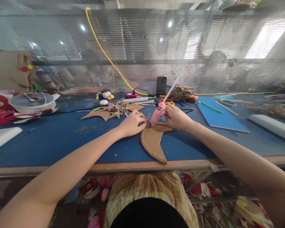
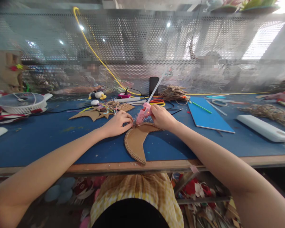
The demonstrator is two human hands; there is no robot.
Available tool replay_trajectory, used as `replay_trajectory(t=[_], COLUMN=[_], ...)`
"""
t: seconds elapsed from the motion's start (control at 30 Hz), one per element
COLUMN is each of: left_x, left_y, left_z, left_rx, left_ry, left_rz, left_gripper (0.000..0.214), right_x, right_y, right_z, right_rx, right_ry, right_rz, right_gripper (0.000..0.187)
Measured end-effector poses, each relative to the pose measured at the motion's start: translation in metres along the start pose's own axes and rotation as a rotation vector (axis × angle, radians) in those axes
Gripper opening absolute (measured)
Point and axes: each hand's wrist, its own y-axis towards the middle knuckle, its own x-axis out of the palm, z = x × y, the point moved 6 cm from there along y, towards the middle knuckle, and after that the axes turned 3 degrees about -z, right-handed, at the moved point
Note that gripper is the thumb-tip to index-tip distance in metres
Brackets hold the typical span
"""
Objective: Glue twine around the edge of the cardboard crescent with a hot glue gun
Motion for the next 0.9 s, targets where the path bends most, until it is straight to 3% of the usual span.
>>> replay_trajectory(t=[0.9], left_x=[-0.0022], left_y=[-0.0015], left_z=[0.0012], left_rx=[0.016], left_ry=[-0.047], left_rz=[0.026], left_gripper=[0.02], right_x=[-0.0053], right_y=[0.0013], right_z=[0.0019], right_rx=[0.007], right_ry=[-0.092], right_rz=[-0.002], right_gripper=[0.013])
